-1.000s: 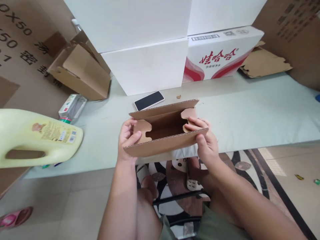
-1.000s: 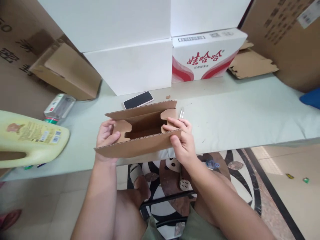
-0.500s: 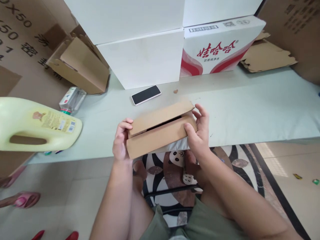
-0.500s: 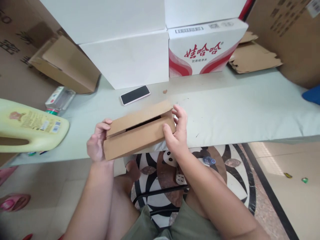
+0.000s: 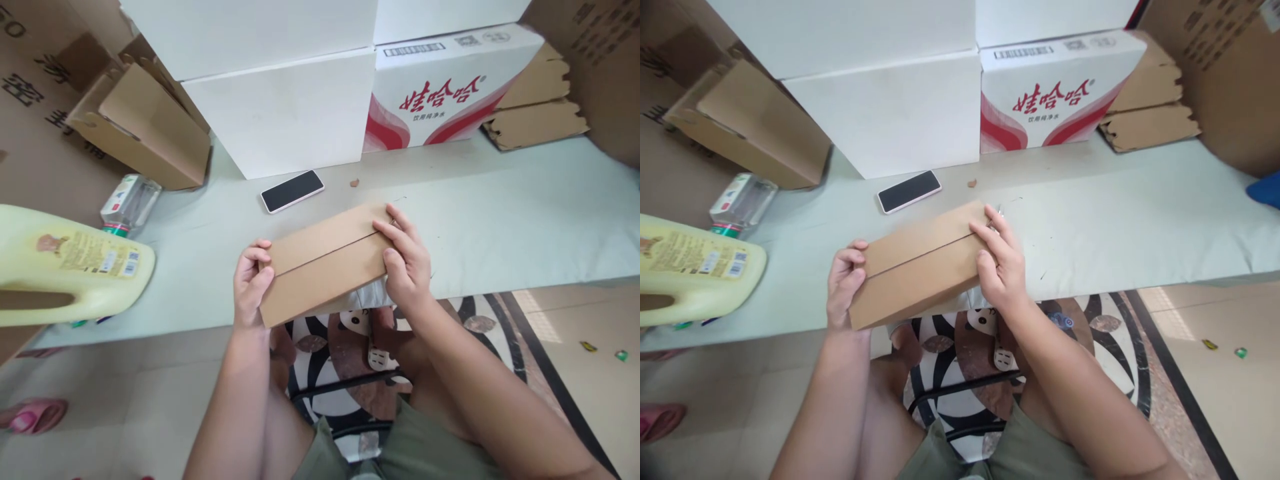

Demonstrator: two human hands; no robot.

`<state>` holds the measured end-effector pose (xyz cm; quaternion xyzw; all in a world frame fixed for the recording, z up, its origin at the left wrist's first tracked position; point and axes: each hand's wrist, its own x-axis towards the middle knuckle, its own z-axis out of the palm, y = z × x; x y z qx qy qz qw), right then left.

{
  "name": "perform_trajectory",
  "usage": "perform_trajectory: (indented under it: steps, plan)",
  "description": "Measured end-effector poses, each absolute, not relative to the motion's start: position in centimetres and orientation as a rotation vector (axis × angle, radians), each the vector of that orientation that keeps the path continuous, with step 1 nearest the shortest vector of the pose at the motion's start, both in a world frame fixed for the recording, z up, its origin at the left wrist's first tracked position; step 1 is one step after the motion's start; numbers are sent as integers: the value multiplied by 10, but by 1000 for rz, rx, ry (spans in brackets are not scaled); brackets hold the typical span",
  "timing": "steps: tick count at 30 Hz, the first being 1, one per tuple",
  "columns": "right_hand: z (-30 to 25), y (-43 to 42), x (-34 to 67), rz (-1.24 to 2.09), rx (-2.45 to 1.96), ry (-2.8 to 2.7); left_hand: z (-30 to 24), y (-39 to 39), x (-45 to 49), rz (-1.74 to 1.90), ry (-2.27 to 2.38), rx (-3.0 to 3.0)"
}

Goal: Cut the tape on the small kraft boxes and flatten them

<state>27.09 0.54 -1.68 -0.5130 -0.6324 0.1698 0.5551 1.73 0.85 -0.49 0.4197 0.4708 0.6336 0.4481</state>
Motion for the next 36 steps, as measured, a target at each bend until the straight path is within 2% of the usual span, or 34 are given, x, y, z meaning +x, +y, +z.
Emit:
perform_trajectory:
  steps: [11,17,24,30,36]
  plan:
    - [-18,5,274,406,-1178,-1537,-5,10,18,1581,1178,1036]
    - [-40,8,277,683,-1057,-1334,-6,15,11,1583,1166,1048]
    - [-67,22,275,964,-1224,-971,-11,27,-10,1702,1199,853]
    - [-60,17,262,1260,-1053,-1036,-18,30,-27,1723,1162,777]
    - [-48,9,245,1223,-890,-1150,-29,24,-14,1577,1218,988]
